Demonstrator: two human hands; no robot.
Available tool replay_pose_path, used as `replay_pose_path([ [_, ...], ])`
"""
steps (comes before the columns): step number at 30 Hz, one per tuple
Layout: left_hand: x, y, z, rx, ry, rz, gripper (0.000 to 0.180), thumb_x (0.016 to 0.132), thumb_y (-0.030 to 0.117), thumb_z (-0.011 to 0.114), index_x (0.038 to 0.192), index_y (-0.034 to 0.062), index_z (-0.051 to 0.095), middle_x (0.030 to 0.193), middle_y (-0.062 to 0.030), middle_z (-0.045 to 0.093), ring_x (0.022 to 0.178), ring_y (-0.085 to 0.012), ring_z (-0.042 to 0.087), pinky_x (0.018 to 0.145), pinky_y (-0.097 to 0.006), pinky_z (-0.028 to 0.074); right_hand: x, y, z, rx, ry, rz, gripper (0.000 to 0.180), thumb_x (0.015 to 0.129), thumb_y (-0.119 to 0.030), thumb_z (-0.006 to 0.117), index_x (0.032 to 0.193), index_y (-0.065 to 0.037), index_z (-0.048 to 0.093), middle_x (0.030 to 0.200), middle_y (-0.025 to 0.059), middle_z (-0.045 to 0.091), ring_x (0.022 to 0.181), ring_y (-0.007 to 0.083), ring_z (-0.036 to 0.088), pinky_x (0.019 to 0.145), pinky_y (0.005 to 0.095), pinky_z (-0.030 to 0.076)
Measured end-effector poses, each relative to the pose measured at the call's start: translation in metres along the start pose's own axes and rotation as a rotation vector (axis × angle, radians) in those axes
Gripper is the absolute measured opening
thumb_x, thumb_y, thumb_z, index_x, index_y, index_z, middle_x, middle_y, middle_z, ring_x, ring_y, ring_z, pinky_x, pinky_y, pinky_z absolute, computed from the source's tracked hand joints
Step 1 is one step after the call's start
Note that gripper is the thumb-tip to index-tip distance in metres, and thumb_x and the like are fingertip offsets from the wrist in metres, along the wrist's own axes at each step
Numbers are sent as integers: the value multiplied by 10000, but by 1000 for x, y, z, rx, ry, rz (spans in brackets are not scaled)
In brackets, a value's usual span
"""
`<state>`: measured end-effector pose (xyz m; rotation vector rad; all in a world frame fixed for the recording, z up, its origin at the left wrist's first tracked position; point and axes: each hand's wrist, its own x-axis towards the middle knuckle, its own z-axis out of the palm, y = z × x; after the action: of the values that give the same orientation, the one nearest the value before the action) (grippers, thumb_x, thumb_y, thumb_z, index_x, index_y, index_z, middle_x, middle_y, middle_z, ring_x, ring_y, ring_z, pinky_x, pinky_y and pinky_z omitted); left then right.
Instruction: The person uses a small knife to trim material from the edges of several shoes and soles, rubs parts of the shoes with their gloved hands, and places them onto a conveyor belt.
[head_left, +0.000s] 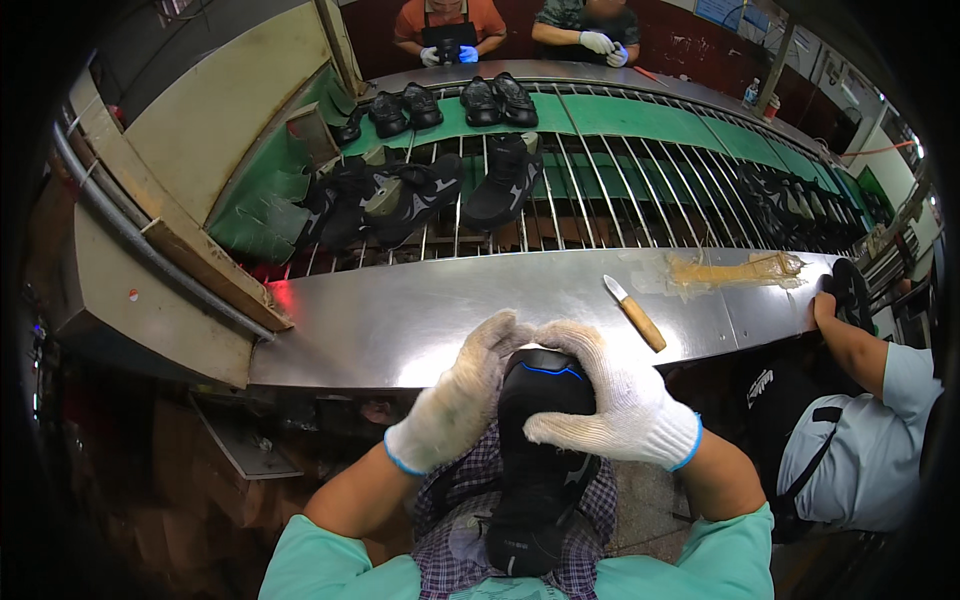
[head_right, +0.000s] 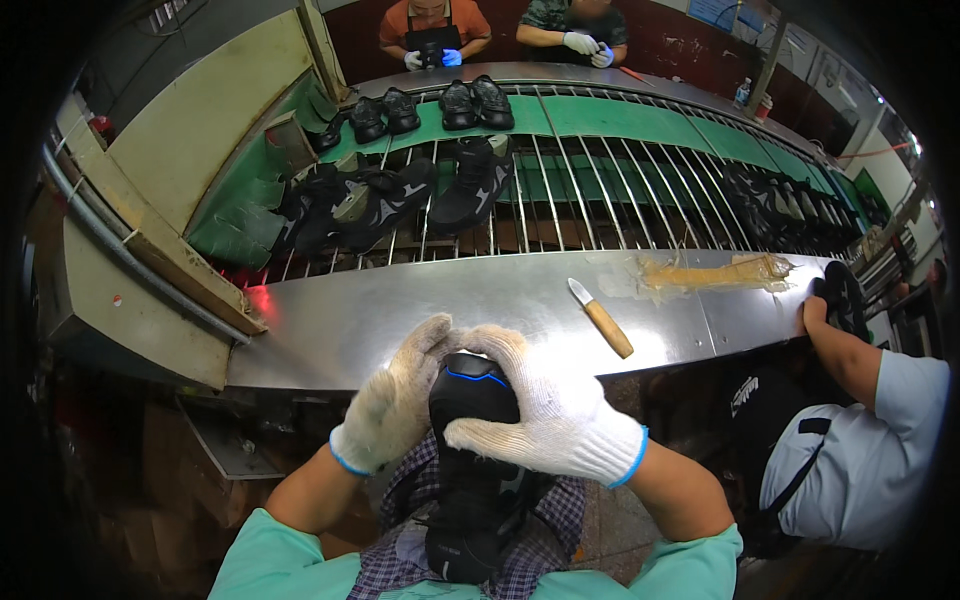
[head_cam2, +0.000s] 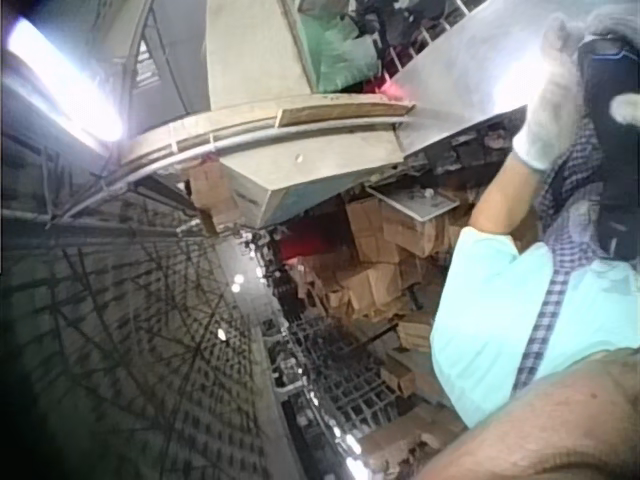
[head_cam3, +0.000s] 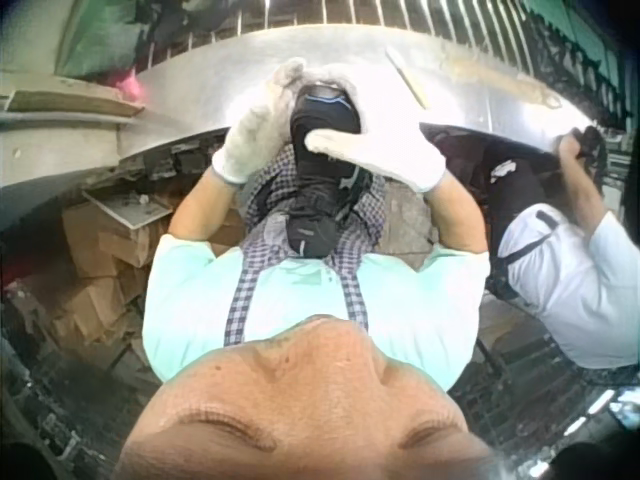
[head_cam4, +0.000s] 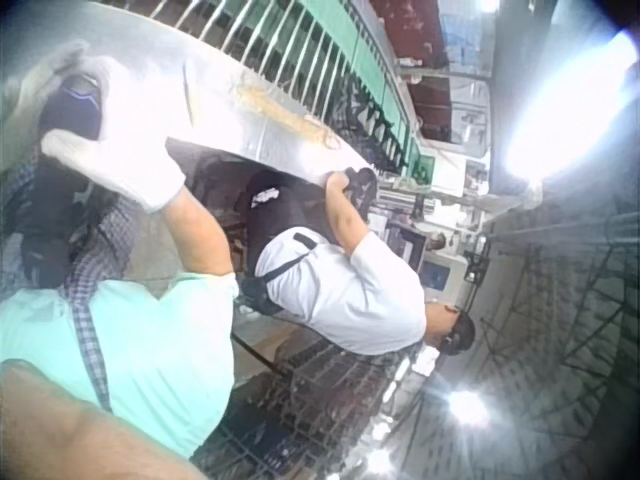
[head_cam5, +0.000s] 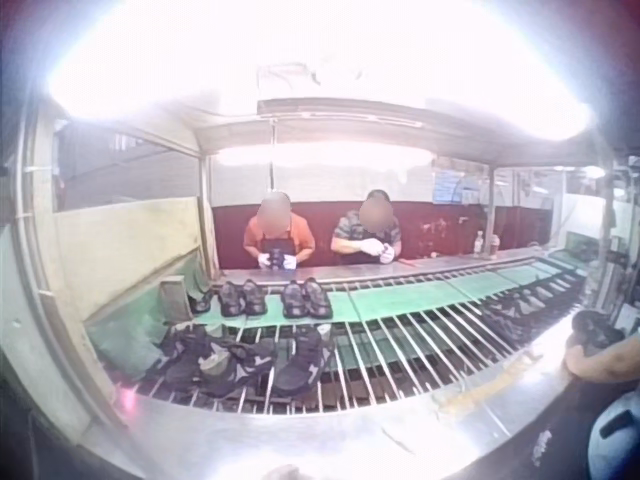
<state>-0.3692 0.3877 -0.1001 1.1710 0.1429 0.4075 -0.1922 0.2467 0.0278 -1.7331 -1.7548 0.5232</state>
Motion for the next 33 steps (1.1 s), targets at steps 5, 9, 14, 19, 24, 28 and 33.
replay_pose_path([
  [5, -43, -78, -54, -284, -30, -336, 972, 1071, 634, 569, 1677, -51, 241, 1655, -271, 418, 1479, -379, 496, 1238, -515, 401, -31, -20, -9, 178, 293, -142, 952, 763, -349, 994, 1475, 68, 521, 1329, 255, 671, 1149, 325, 742, 983, 430, 622],
  [9, -95, -62, -32, -541, 109, -495, 1002, 962, 754, 635, 1626, 30, 434, 1635, -180, 507, 1492, -310, 516, 1233, -479, 454, -50, 6, 2, 567, 472, -336, 759, 761, -345, 980, 1334, 39, 664, 1241, 226, 743, 1204, 358, 719, 1079, 495, 568],
  [14, -28, 18, -65, 295, -44, -221, 991, 810, 491, 937, 1534, -30, 506, 1368, -143, 695, 1244, -258, 675, 1116, -422, 533, -114, 101, 100, 1117, 345, 144, 1070, 988, -872, 403, 1562, 29, 459, 1544, 231, 541, 1459, 341, 508, 1282, 497, 350],
  [19, 23, 53, 17, 1210, -607, -306, 988, 725, 512, 944, 1463, -37, 584, 1343, -267, 697, 1225, -377, 697, 1045, -426, 561, -131, 130, 194, 1508, 495, 430, 854, 1114, -642, 433, 1646, 23, 375, 1561, 183, 541, 1429, 310, 530, 1250, 421, 395],
  [24, 38, 28, 49, 1254, -651, -104, 900, 742, 581, 907, 1368, -19, 663, 1268, -249, 713, 1125, -389, 717, 976, -450, 584, -57, 43, 27, 136, 307, 81, 724, 945, -286, 809, 1558, -24, 527, 1476, 234, 628, 1339, 332, 643, 1067, 440, 565],
  [28, 37, 17, 39, 1233, -652, -176, 930, 745, 562, 939, 1404, -15, 624, 1288, -236, 699, 1192, -372, 691, 1034, -455, 564, -33, 46, 46, -355, 16, -77, 699, 1020, -598, 611, 1467, -61, 605, 1344, 209, 696, 1225, 359, 691, 1035, 474, 569],
  [33, 5, 16, -5, 1289, -401, -265, 1084, 662, 641, 952, 1452, -4, 587, 1296, -262, 711, 1185, -404, 719, 1048, -466, 570, -124, 117, 53, -310, -189, 319, 472, 1032, -401, 642, 1407, -122, 702, 1459, 156, 674, 1331, 343, 658, 1105, 443, 556],
])
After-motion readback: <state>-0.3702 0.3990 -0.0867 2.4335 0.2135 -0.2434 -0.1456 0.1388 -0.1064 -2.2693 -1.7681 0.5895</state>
